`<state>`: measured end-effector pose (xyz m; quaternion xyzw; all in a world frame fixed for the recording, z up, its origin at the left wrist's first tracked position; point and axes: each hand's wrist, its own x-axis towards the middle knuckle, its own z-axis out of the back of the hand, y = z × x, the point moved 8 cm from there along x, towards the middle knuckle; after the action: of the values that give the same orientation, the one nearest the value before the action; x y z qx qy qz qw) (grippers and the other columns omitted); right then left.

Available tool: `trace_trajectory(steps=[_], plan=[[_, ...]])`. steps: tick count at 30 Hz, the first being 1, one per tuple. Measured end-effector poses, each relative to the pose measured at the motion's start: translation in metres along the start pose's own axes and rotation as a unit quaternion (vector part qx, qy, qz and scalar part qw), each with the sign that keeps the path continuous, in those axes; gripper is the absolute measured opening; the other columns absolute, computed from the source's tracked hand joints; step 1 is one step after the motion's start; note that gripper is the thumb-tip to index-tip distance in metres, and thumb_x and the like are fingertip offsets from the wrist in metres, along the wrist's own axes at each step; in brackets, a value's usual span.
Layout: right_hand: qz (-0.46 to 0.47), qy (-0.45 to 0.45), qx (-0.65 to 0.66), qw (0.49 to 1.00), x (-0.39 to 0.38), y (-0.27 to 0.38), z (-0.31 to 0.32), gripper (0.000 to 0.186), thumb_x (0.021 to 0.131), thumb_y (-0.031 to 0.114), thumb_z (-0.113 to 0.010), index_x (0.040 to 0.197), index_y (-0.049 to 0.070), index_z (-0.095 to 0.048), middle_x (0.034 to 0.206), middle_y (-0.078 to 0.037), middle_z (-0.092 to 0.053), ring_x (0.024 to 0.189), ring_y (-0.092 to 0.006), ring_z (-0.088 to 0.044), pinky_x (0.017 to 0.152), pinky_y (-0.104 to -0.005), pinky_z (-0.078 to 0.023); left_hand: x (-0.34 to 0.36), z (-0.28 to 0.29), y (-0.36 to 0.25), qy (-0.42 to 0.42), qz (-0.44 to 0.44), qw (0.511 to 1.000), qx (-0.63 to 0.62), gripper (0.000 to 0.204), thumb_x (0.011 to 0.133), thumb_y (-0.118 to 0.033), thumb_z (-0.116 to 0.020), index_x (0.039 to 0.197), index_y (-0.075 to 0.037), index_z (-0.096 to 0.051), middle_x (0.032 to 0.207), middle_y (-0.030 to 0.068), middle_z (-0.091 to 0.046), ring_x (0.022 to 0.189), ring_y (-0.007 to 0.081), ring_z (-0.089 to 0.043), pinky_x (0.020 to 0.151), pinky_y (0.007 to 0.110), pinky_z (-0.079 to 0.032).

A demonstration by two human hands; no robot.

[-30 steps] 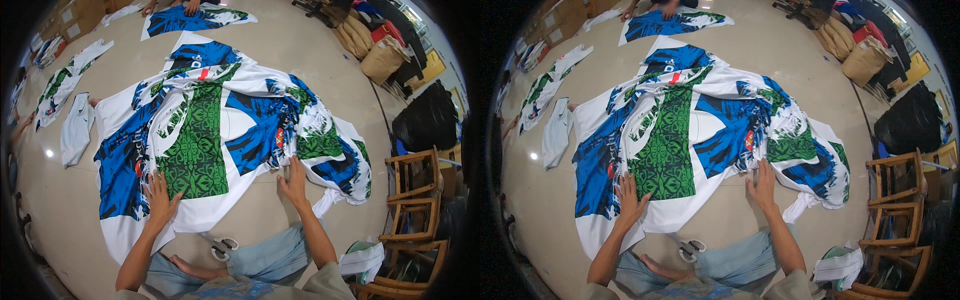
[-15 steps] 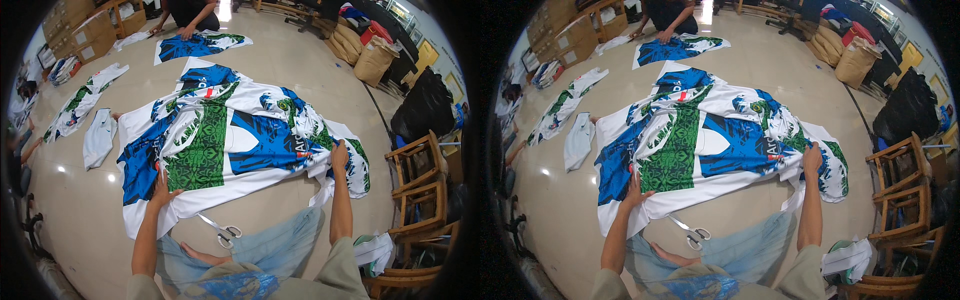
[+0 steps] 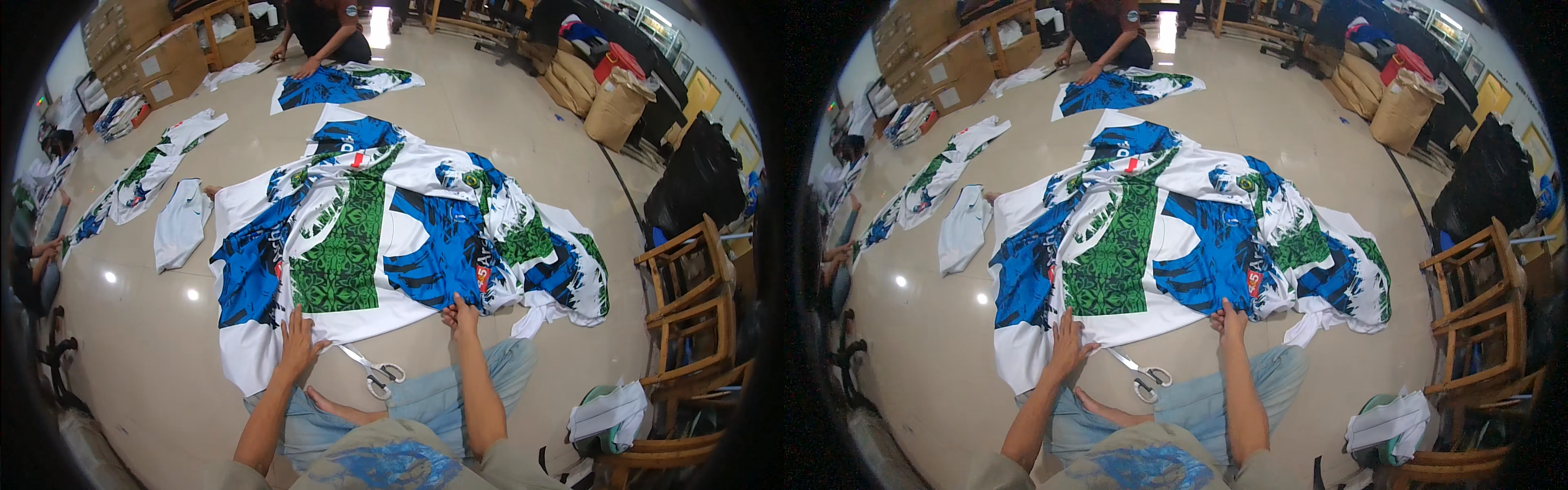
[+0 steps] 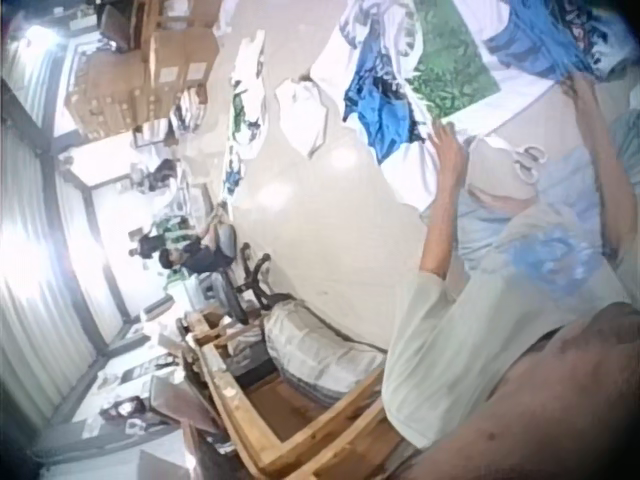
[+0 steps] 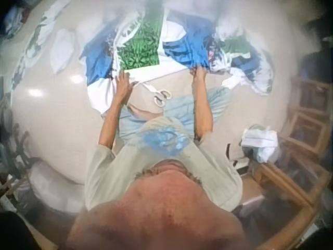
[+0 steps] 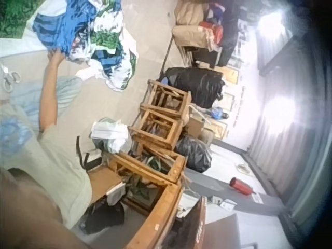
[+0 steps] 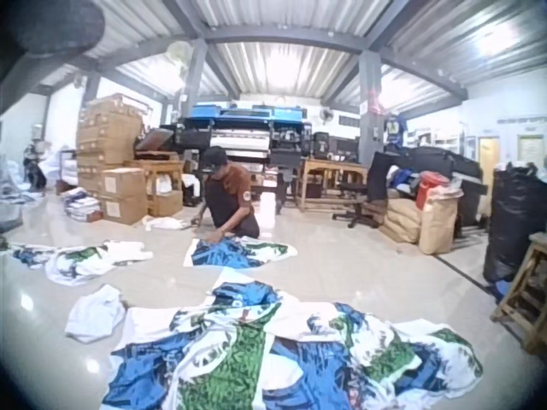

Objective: The person sits on the floor and uses scissors to cut a large piece of white fabric with a blue and green pattern. They repeatedly smooth the fabric, cut along specific lines, and adjust the material's position.

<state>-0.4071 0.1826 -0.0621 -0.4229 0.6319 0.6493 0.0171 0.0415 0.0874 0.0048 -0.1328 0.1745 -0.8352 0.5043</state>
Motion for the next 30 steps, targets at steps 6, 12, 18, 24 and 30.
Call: trace_trajectory(steps=[6,12,18,24,30], plan=[[0.145,0.212,0.254,0.932,0.010,0.079,-0.041,0.057,0.091,0.047,-0.071,0.124,0.001,-0.061,0.125,-0.015,-0.067,0.113,-0.0321,-0.065,0.101,-0.0512,-0.052,0.018,0.041,0.002,-0.099,-0.019,0.980,-0.171,0.018,0.098,-0.018,-0.059,0.096,-0.001,-0.062,0.136,0.0191,-0.059,0.130,0.0397,-0.051,0.115,0.057,-0.031],[-0.031,0.169,0.380,0.909,-0.053,0.011,-0.059,0.108,0.079,0.086,-0.055,0.156,0.013,-0.036,0.158,-0.010,-0.041,0.146,-0.0341,-0.036,0.122,-0.0550,-0.027,-0.001,0.091,0.003,-0.093,0.063,0.931,-0.347,0.035,0.107,-0.026,-0.050,0.090,0.003,-0.064,0.079,0.0095,-0.063,0.075,0.0151,-0.055,0.071,0.031,-0.045],[-0.060,0.219,0.242,0.943,-0.079,0.003,-0.042,0.097,0.086,0.079,-0.055,0.154,0.012,-0.038,0.152,-0.013,-0.048,0.134,-0.0349,-0.051,0.112,-0.0551,-0.042,-0.008,0.098,0.040,-0.109,0.097,0.914,-0.378,0.040,0.107,-0.029,-0.051,0.088,0.004,-0.061,0.067,0.0071,-0.051,0.068,0.0110,-0.045,0.062,0.032,-0.040],[0.077,0.142,0.272,0.949,-0.076,0.092,0.112,0.050,0.102,0.034,-0.052,0.136,-0.002,-0.056,0.137,-0.019,-0.062,0.124,-0.0363,-0.061,0.112,-0.0537,-0.044,-0.003,0.064,0.046,0.097,0.113,0.983,-0.104,0.042,0.101,-0.034,-0.055,0.082,0.000,-0.069,0.078,0.0211,-0.069,0.074,0.0375,-0.065,0.071,0.045,-0.049],[0.290,-0.296,0.084,0.906,-0.183,0.159,0.188,0.035,0.101,0.019,-0.054,0.134,0.004,-0.056,0.121,-0.011,-0.064,0.104,-0.0240,-0.064,0.090,-0.0399,-0.053,0.008,0.064,0.055,0.102,0.145,0.984,-0.015,0.036,0.092,-0.035,-0.067,0.085,0.000,-0.071,0.085,0.0224,-0.072,0.085,0.0417,-0.071,0.082,0.051,-0.053]])
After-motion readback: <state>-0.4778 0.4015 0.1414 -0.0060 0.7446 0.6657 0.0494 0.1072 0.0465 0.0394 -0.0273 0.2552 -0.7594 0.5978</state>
